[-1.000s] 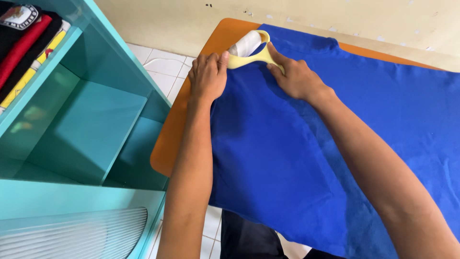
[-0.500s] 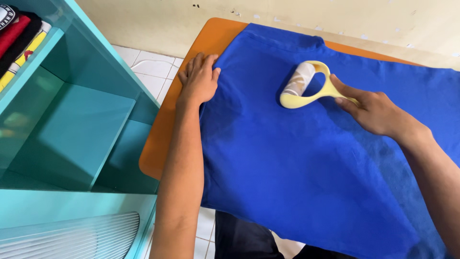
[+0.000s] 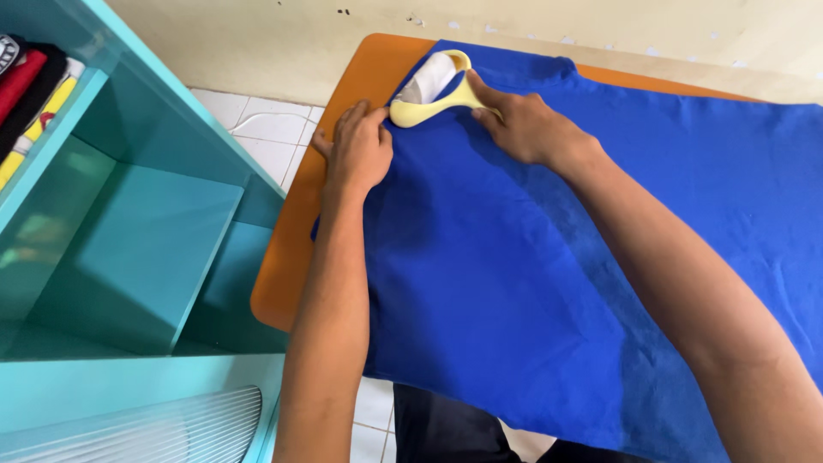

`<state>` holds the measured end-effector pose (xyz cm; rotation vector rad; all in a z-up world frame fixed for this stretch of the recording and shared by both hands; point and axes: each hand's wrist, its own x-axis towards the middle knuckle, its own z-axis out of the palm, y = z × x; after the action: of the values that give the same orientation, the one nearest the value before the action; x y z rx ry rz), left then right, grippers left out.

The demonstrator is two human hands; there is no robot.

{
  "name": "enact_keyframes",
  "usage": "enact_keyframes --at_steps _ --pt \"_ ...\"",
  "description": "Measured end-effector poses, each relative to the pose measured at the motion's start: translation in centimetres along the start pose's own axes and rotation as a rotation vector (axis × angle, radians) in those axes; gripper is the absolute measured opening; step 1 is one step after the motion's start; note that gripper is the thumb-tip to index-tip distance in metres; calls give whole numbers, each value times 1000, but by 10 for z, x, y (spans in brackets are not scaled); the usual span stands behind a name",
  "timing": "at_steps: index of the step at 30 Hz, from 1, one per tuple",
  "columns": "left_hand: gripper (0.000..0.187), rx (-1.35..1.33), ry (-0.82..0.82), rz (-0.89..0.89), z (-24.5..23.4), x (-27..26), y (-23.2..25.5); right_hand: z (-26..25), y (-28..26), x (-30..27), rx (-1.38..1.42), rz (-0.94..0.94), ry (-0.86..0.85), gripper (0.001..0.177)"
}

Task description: The person lays a black t-shirt on an orange table, smooths it with a lint roller, folds it neatly, and places it on a shelf. Then the person takes a blue t-shirt from a pink basket, smooths it with the lint roller, and begins folding it.

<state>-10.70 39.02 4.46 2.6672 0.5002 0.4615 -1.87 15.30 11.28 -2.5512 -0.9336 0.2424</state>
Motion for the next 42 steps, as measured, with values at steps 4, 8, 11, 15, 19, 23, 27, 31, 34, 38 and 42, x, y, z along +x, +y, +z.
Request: enact_keyframes --at_steps 4,8,11,15,19,23,27,31,34,38,42 --pt "31 35 22 -36 1 -3 11 -13 23 -13 -5 19 -60 64" --pt "45 37 -39 -42 -4 -6 21 -37 71 -63 -29 144 -98 68" --pt "53 51 -117 -64 0 -7 23 -57 121 -107 -27 237 -129 70" --pt "45 110 4 49 10 -4 20 -83 191 -172 98 293 -167 68" --pt "49 189 65 299 23 -3 27 -95 237 -208 76 561 -251 67" --pt "43 12 -106 400 41 -7 52 -95 234 -209 40 517 -190 65" --pt "58 18 -151 442 49 -14 70 -79 185 -172 -13 411 -140 64" --pt "60 127 -165 281 46 -13 69 -50 121 -115 14 308 -96 60" --pt "57 157 -110 171 46 -7 61 -32 80 -74 39 91 -23 57" --pt "63 167 -6 191 54 -4 44 -19 43 -34 79 47 -23 57" --pt "61 132 60 226 64 -2 35 -22 44 -32 126 50 -35 56"
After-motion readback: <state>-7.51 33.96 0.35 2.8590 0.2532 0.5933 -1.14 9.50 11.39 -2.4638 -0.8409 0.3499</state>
